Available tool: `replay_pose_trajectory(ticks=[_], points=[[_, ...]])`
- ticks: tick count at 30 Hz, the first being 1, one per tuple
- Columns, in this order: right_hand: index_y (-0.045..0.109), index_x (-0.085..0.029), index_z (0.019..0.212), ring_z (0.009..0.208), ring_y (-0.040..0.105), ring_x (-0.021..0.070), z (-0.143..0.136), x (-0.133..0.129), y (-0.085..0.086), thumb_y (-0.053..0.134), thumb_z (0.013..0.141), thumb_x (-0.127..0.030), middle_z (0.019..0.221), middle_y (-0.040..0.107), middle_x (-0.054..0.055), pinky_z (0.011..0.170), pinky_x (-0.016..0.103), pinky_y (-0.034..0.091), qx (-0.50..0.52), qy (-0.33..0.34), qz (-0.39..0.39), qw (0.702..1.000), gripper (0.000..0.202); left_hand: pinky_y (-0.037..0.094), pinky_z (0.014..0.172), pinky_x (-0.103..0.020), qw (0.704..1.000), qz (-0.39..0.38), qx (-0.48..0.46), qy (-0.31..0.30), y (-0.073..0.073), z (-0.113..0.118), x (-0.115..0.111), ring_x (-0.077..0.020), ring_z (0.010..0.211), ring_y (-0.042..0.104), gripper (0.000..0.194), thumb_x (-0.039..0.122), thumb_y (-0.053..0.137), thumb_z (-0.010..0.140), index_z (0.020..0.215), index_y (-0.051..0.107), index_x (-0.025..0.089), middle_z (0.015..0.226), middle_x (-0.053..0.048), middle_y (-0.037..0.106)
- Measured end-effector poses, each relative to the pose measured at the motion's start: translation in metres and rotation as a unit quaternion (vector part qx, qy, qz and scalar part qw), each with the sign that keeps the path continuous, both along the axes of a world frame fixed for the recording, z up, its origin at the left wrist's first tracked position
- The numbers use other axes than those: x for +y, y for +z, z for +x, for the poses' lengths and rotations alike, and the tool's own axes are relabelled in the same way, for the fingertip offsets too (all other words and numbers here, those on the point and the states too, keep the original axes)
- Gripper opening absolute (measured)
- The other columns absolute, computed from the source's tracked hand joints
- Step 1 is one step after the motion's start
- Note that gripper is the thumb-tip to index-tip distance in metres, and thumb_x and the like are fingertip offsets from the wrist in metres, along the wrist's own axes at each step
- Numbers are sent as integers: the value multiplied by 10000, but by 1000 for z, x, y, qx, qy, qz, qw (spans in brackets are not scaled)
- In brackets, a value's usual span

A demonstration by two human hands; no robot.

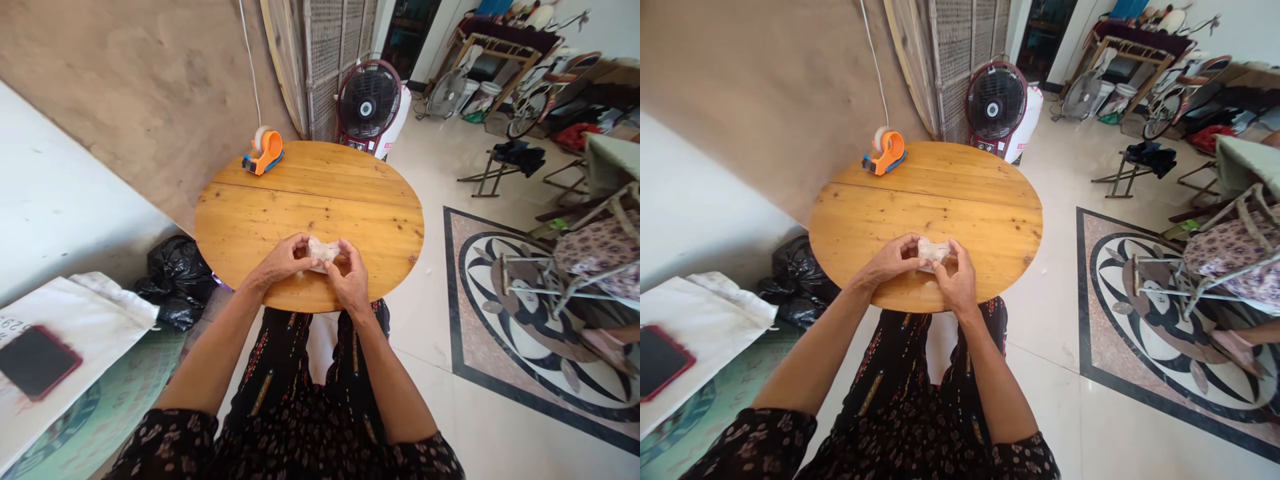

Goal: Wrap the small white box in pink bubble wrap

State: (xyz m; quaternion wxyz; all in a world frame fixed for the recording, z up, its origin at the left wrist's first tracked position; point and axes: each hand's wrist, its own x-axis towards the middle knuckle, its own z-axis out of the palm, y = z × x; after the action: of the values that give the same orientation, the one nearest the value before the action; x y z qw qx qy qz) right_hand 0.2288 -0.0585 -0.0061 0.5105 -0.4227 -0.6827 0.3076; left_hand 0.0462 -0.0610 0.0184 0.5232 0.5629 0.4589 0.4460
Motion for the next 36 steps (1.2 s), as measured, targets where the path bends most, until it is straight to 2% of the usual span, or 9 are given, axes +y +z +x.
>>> replay_pose_trajectory(ticks=[3,6,11,18,21,27,31,36], points=[[567,-211,1248,1286,495,272,0,-3,5,616,856,-271,1376,532,140,1061,495,413,-81,-65,108,989,400,504,820,-303,1000,8,15,10,2,2,-1,-202,924,653,435,343,776,687,1023,578,149,1049,-82,684],[633,-219,1143,1259,511,273,-2,-6,8,596,880,-256,1370,537,135,1026,489,412,-147,-78,175,970,268,510,804,-308,999,17,34,16,3,2,-1,-192,881,652,426,365,764,690,1007,585,143,1003,-67,687],[680,-231,1003,1161,573,257,-3,-6,10,590,901,-252,1322,584,116,943,437,428,-208,-80,227,948,138,519,809,-318,999,29,42,19,1,1,0,-187,867,653,434,366,757,669,1001,590,141,988,-63,686],[676,-223,929,1071,625,239,-4,3,15,576,910,-217,1205,677,106,909,407,396,-239,-74,297,922,102,500,731,-275,998,42,42,24,-3,0,1,-151,780,628,389,342,741,671,964,585,140,906,-34,663],[671,-223,895,1026,648,224,-6,6,16,555,914,-210,1148,708,89,918,406,392,-226,-61,284,930,119,495,724,-272,998,50,41,21,-5,-1,2,-146,773,620,380,339,738,682,967,583,140,903,-31,656],[653,-223,881,1045,649,228,-4,5,23,549,899,-240,1124,711,85,926,422,424,-133,-47,186,972,107,495,711,-269,994,87,71,-1,-8,-4,2,-153,787,616,393,313,742,692,1015,584,155,911,-26,647],[647,-229,845,1092,631,233,2,8,35,575,878,-247,1144,701,76,961,439,416,-113,-28,133,984,81,512,815,-312,984,134,114,-1,-4,-3,-1,-194,918,633,446,235,710,684,1101,566,166,1031,-53,650],[634,-234,880,1120,617,221,9,14,46,559,891,-257,1143,690,66,1012,444,411,-66,17,90,994,79,472,985,-383,954,226,193,44,-4,0,-1,-248,1115,599,581,190,657,681,1245,524,150,1224,-117,613]])
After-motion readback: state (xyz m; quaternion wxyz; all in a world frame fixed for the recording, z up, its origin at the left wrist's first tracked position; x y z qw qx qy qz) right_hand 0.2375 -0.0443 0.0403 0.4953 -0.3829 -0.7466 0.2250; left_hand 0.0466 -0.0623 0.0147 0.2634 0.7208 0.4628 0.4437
